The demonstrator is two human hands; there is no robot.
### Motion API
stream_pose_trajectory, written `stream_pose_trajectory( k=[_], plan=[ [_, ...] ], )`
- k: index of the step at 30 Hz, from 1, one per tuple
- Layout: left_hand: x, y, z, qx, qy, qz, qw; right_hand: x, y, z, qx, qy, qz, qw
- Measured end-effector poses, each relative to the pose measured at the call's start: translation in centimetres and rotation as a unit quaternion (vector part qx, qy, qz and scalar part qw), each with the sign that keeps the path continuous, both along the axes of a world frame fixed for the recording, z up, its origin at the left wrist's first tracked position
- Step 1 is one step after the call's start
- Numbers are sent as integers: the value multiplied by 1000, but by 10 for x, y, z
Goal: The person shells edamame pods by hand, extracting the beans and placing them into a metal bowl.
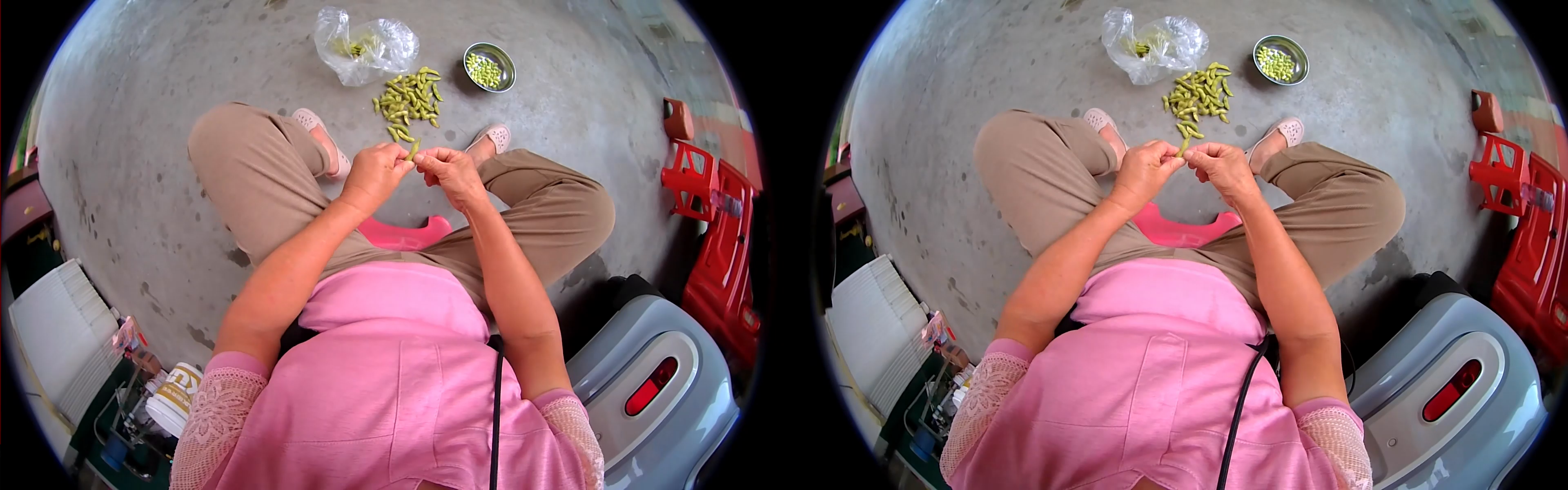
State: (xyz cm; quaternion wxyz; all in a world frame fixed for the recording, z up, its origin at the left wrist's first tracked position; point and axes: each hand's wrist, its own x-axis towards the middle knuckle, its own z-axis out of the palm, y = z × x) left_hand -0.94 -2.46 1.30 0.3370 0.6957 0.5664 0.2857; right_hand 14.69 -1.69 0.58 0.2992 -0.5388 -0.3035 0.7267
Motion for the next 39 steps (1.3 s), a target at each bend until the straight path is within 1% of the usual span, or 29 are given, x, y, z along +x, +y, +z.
stream_pose_trajectory(
  k=[4, 6, 7, 9, 13, 14, 15, 16, 17, 18, 21, 22, 24, 25, 27, 28, 30, 31, 33, 37, 39],
  plan=[
    [-2, -2, -2, 15, 25, -14, 999, -1, -1, 2, 12, -38, 26, 999],
    [-2, -3, -1, 27, 54, -40, 997, 0, -2, 2, 37, -80, 56, 995],
    [-2, -4, -2, 27, 54, -39, 997, -1, -3, 1, 37, -80, 56, 995],
    [0, -4, -4, 29, 52, -44, 997, -2, -6, -5, 84, -129, 38, 987],
    [1, -2, 0, 33, 25, -33, 999, -1, -7, -7, 66, -86, -3, 994],
    [0, 1, 4, -150, -86, -5, 985, 0, -6, -5, 32, -26, -22, 999],
    [-2, 4, 10, -326, -193, 23, 925, 1, -5, -3, -3, 33, -40, 999],
    [-4, 6, 13, -326, -193, 23, 925, 3, -3, 0, -3, 33, -40, 999],
    [-6, 8, 17, -397, -313, 33, 862, 4, 0, 4, -23, 81, -49, 995],
    [-8, 8, 18, -459, -425, 43, 779, 5, 1, 7, -42, 128, -59, 989],
    [-10, 9, 16, -473, -439, 50, 763, 4, 3, 6, -46, 136, -57, 988],
    [-9, 9, 15, -474, -438, 49, 762, 4, 3, 6, -46, 136, -58, 988],
    [-8, 9, 14, -452, -418, 58, 786, 3, 3, 5, -50, 128, -57, 989],
    [-7, 9, 14, -453, -418, 58, 785, 3, 3, 3, -50, 129, -57, 989],
    [-5, 10, 14, -427, -375, 61, 821, 4, 6, 1, -69, 130, -63, 987],
    [-5, 10, 13, -427, -375, 61, 820, 4, 6, 1, -70, 130, -63, 987],
    [-3, 9, 11, -416, -332, 40, 846, 2, 6, 2, -55, 86, -102, 990],
    [-3, 8, 11, -417, -332, 40, 845, 3, 6, 0, -56, 86, -103, 989],
    [-3, 7, 10, -400, -295, 15, 868, 5, 6, -3, -38, 80, -38, 995],
    [-3, 8, 7, -406, -317, 42, 856, 0, 7, 7, -41, 89, -50, 994],
    [-5, 11, 7, -431, -407, 82, 801, -4, 7, 18, -52, 109, -85, 989]
  ],
)
